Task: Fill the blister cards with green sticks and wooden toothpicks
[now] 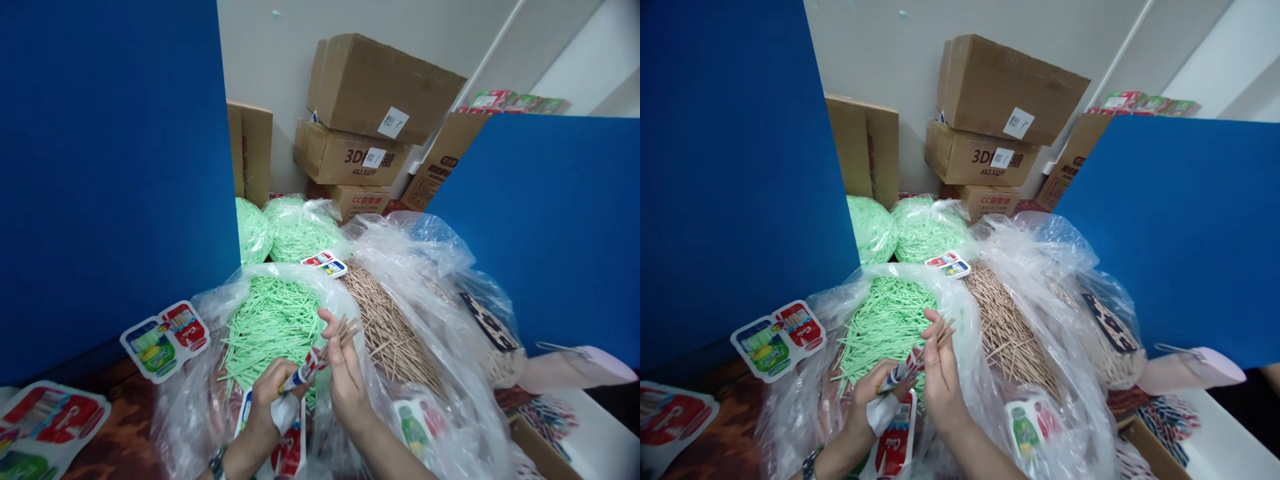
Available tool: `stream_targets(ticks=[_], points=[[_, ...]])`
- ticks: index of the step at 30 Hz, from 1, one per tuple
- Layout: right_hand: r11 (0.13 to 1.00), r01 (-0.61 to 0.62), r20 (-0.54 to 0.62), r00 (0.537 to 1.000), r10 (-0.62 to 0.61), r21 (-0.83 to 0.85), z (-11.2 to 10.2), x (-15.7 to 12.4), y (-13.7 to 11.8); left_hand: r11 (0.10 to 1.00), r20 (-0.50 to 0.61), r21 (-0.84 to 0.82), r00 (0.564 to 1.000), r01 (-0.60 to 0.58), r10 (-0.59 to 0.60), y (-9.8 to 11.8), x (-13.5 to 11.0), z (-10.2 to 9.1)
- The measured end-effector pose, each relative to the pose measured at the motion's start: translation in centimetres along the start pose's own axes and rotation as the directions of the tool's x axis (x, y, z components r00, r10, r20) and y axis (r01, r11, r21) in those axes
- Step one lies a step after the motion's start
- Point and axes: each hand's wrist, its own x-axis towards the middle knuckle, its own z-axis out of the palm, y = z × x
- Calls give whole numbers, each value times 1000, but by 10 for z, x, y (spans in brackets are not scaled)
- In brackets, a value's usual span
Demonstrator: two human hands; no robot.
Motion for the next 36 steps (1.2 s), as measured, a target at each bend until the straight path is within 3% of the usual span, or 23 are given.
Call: stream_targets(ticks=[3,6,8,11,15,18,23,26,29,33,36], points=[[999,-42,91,995,44,-31,-5,1,3,999,15,27,999,-29,29,6,4,-7],[996,-14,262,964,36,-84,-16,2,4,1000,7,18,1000,-11,11,6,7,-12],[996,32,330,944,-2,-87,-22,3,2,1000,17,-11,1000,18,-18,5,8,-14],[992,115,338,937,-94,-44,-25,6,-3,993,19,-70,995,99,-97,6,10,-17],[922,310,495,854,-162,-231,-22,9,-10,935,7,-250,966,251,-258,11,10,-17],[884,366,428,876,-222,-291,-19,13,-9,854,48,-384,932,350,-360,11,9,-17],[824,467,459,838,-296,-321,-16,25,-8,829,49,-444,933,340,-356,-3,7,-27],[818,468,497,825,-269,-335,-14,31,-14,876,6,-382,949,294,-316,-14,6,-41],[753,565,628,731,-268,-337,-5,31,-15,934,8,-264,969,240,-247,-18,0,-53],[512,765,636,626,-451,-390,12,14,3,992,51,-8,991,125,-125,-12,-13,-60],[380,819,646,573,-505,-430,18,-6,19,973,210,229,977,-11,-38,-8,-23,-63]])
